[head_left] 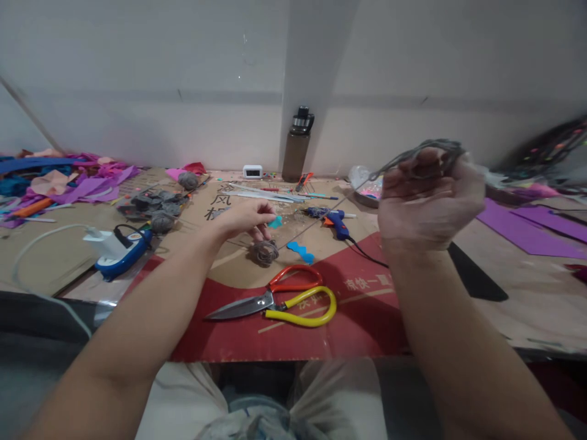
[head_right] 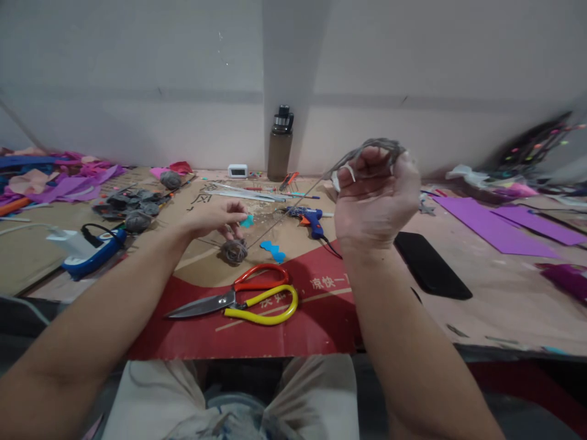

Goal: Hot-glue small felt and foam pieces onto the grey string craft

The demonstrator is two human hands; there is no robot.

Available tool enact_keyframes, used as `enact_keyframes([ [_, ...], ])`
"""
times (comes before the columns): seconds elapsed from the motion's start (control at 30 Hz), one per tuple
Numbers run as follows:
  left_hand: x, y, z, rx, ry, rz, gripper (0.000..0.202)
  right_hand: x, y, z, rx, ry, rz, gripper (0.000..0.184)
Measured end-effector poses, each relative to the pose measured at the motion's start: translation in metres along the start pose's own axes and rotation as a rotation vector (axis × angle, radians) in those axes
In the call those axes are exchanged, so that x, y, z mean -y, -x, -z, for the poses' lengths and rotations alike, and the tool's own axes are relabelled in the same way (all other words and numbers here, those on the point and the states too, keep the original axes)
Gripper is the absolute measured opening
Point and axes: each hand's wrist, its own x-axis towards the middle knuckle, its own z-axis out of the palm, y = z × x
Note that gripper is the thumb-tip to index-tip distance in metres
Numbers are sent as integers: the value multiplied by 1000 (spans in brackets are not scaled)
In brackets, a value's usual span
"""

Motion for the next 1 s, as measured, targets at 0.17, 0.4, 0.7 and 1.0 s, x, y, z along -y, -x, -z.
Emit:
enact_keyframes([
  [0.17, 0, 1, 1, 108, 14, -26, 15, 10, -3, 2, -15, 37, 16, 22],
  [0.4, 1, -1, -6, 91, -44, 19, 12, 11, -2, -6, -67, -77, -118, 29],
  [0.7, 8, -6, -3, -49, -290, 11, 11, -41, 23, 1, 684, 747, -315, 4],
  [1.0, 5, -1, -3, -7, -193, 54, 10, -65, 44, 5, 888, 976, -252, 14],
])
